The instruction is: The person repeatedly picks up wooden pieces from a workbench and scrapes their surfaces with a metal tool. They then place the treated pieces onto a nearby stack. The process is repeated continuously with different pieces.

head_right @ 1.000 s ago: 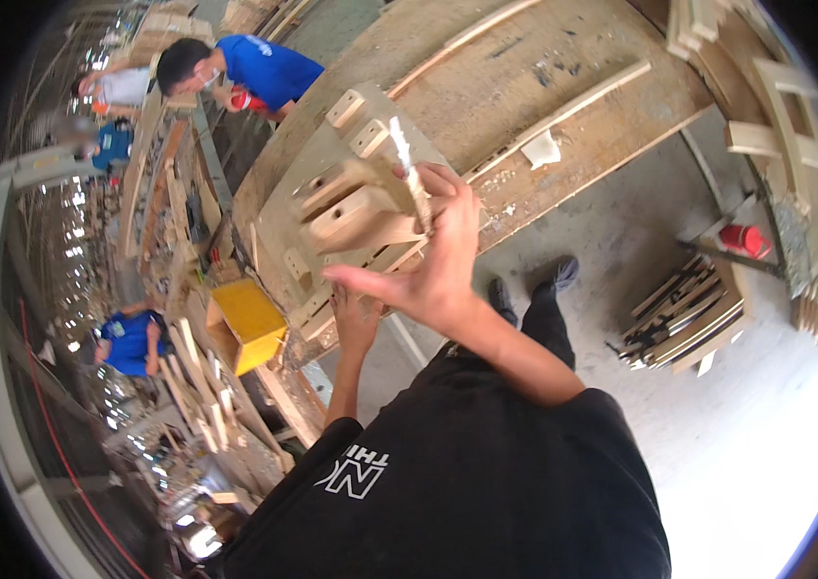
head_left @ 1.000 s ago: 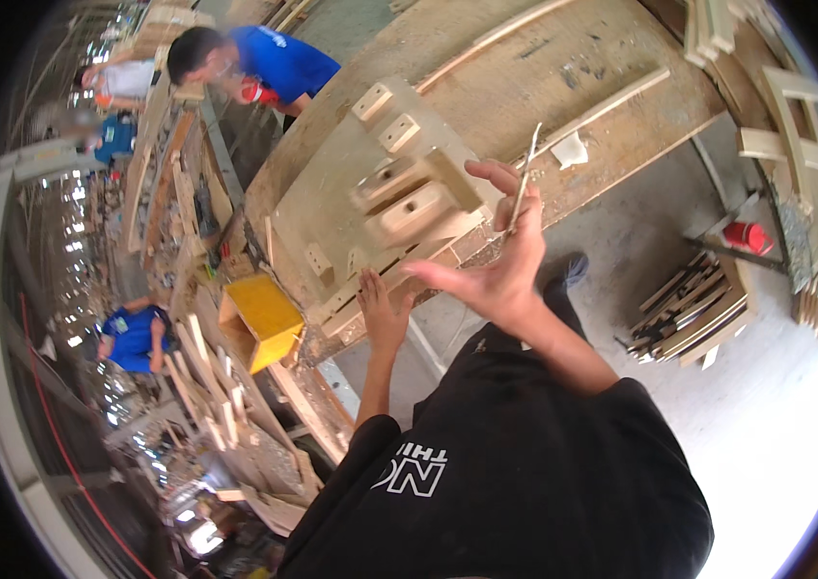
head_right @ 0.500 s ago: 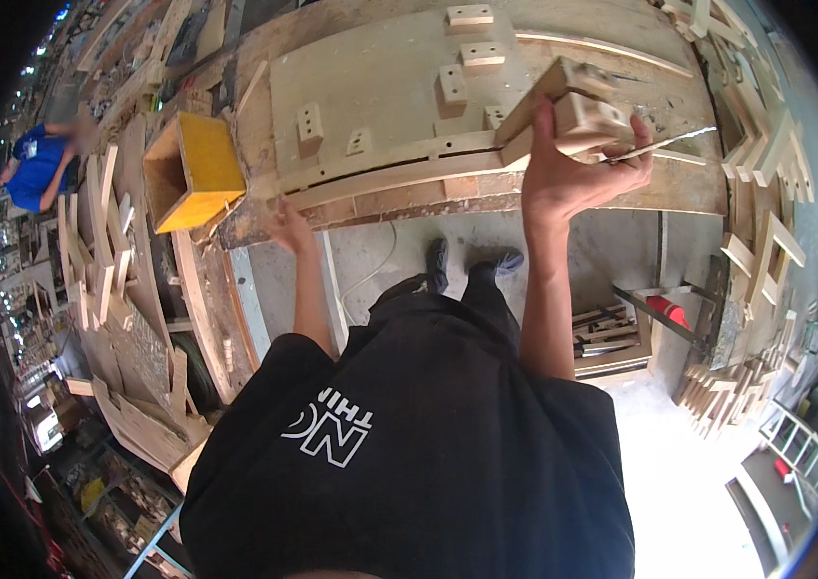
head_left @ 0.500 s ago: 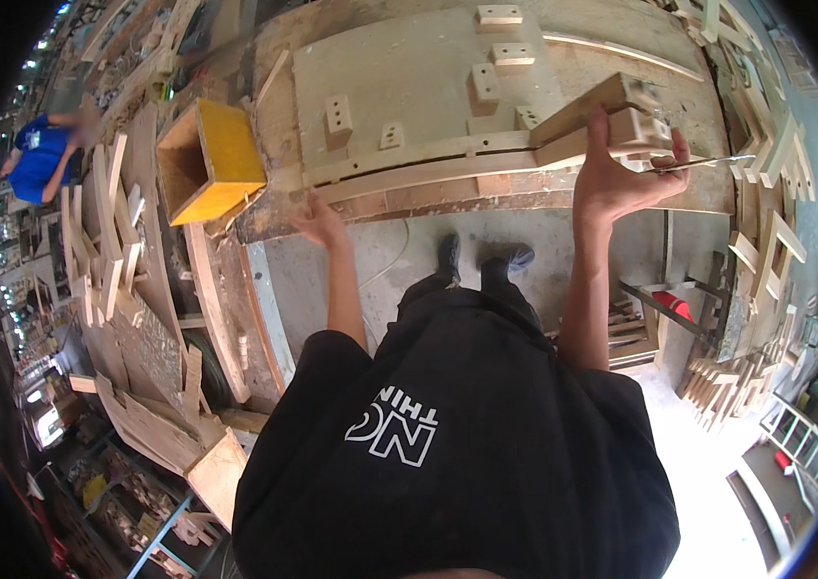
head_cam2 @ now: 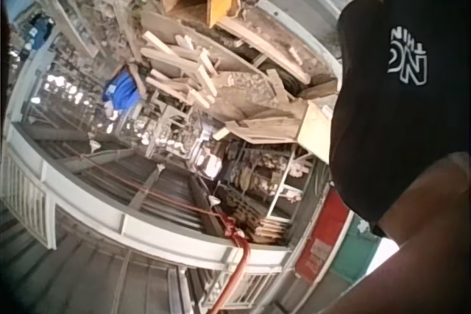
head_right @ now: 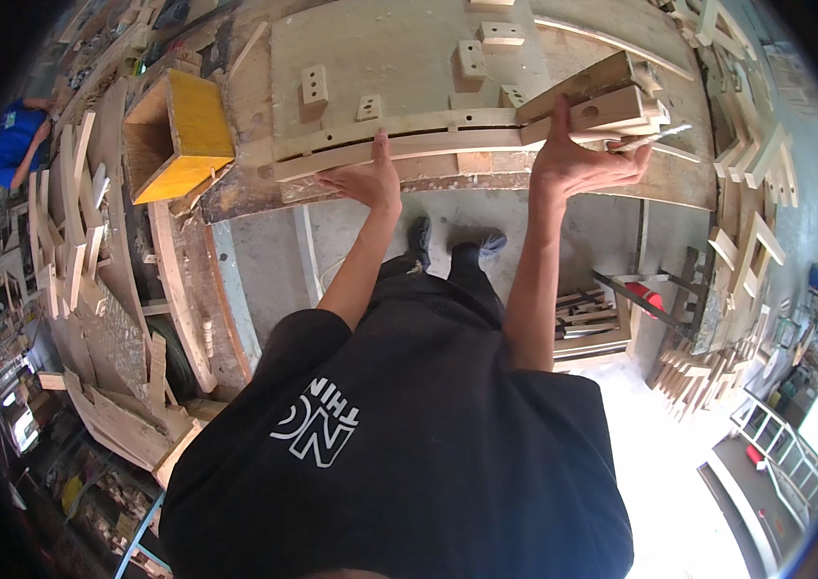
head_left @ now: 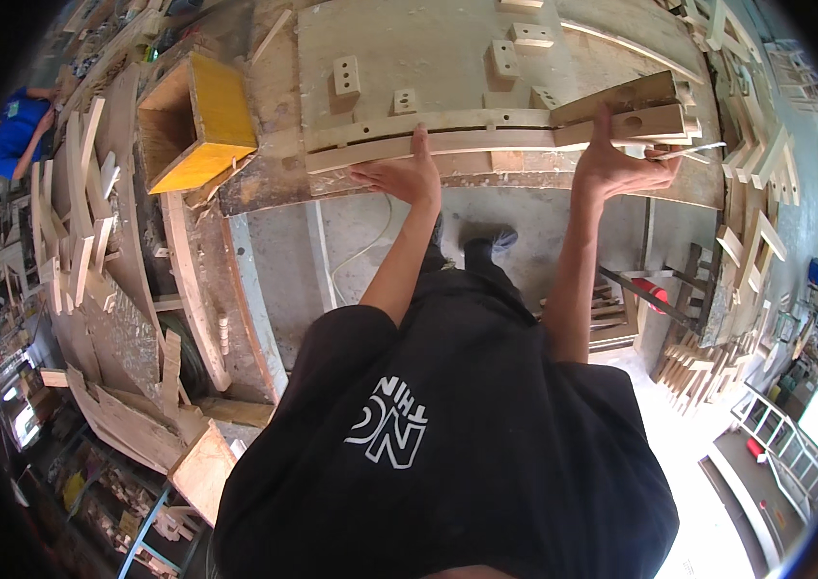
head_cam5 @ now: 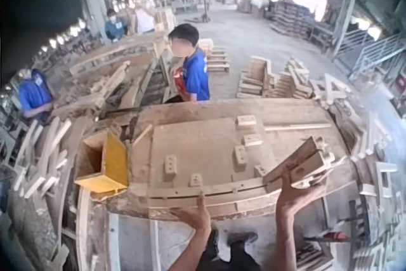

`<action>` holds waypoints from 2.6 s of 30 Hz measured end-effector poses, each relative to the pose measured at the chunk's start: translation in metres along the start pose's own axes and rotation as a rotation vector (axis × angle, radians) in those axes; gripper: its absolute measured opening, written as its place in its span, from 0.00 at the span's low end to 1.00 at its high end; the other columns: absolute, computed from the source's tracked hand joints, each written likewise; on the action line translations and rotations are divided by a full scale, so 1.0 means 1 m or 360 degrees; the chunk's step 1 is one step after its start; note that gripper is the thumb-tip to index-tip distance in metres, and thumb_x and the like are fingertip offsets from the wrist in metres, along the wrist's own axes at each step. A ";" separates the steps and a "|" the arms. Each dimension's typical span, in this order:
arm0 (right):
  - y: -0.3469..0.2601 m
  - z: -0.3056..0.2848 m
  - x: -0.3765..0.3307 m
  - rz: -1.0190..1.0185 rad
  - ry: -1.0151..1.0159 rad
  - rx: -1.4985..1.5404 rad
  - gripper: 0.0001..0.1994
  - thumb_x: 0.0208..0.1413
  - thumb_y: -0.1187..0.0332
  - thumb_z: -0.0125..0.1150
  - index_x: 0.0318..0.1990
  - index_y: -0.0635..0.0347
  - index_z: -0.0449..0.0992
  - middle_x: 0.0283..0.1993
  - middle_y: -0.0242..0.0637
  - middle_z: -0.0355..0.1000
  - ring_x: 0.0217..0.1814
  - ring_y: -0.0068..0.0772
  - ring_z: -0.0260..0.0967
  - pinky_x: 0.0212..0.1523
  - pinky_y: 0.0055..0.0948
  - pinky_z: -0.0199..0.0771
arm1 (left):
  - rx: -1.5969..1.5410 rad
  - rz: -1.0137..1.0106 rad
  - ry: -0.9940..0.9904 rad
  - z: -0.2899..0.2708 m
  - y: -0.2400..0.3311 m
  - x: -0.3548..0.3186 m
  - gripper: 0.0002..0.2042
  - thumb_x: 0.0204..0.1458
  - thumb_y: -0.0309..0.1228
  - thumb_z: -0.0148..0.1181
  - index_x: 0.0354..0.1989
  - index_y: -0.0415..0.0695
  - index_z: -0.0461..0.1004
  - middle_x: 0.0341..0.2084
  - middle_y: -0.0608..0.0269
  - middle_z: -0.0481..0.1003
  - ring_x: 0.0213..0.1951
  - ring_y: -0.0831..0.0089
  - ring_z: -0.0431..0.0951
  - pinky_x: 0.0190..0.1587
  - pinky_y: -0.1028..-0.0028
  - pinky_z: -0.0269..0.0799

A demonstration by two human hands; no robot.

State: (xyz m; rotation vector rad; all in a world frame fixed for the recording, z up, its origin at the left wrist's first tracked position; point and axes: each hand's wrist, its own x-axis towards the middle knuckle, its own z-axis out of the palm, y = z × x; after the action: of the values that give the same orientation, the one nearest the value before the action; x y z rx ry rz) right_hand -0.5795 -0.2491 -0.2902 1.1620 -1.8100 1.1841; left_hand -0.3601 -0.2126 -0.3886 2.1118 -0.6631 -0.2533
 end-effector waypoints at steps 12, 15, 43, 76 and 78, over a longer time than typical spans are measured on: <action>0.002 -0.014 0.015 0.0425 -0.0108 0.0184 0.42 0.31 0.49 0.81 0.46 0.67 0.61 0.52 0.51 0.62 0.47 0.41 0.59 0.46 0.45 0.58 | 0.0054 -0.0141 0.0022 0.002 -0.011 0.003 0.56 0.36 0.54 0.73 0.62 0.29 0.42 0.57 0.36 0.52 0.61 0.45 0.51 0.64 0.49 0.47; 0.007 -0.033 0.060 0.0209 0.0250 0.0431 0.30 0.44 0.51 0.74 0.38 0.64 0.61 0.41 0.42 0.71 0.36 0.30 0.61 0.42 0.35 0.60 | -0.0569 -0.0622 -0.0225 -0.022 -0.016 0.023 0.46 0.43 0.46 0.70 0.61 0.32 0.47 0.58 0.40 0.54 0.60 0.51 0.57 0.63 0.56 0.52; 0.133 -0.251 -0.116 0.2578 0.0356 0.1448 0.13 0.62 0.66 0.45 0.40 0.70 0.70 0.48 0.49 0.75 0.49 0.36 0.72 0.54 0.32 0.68 | 0.0797 0.1833 -0.1887 -0.013 0.038 -0.017 0.23 0.36 0.32 0.69 0.40 0.40 0.66 0.36 0.47 0.71 0.42 0.48 0.74 0.44 0.55 0.70; 0.527 -0.396 0.067 0.1830 0.1135 0.1573 0.14 0.58 0.58 0.43 0.28 0.55 0.70 0.54 0.57 0.70 0.58 0.44 0.66 0.62 0.38 0.58 | -0.0110 0.2117 -0.2186 0.077 0.281 -0.496 0.27 0.35 0.33 0.73 0.40 0.40 0.63 0.38 0.50 0.68 0.41 0.49 0.72 0.42 0.55 0.69; 0.538 -0.398 0.077 0.1771 0.1168 0.1608 0.14 0.58 0.59 0.43 0.28 0.56 0.70 0.55 0.58 0.70 0.59 0.44 0.65 0.63 0.39 0.58 | -0.0154 0.2158 -0.2193 0.085 0.291 -0.513 0.26 0.34 0.32 0.73 0.40 0.40 0.63 0.38 0.51 0.69 0.41 0.50 0.72 0.42 0.56 0.70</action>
State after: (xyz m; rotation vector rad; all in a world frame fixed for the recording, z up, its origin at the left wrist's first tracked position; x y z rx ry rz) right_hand -1.0811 0.1990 -0.2569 -0.1265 -1.1496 2.8616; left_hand -0.9305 -0.1289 -0.2362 0.7048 -2.5235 -0.8814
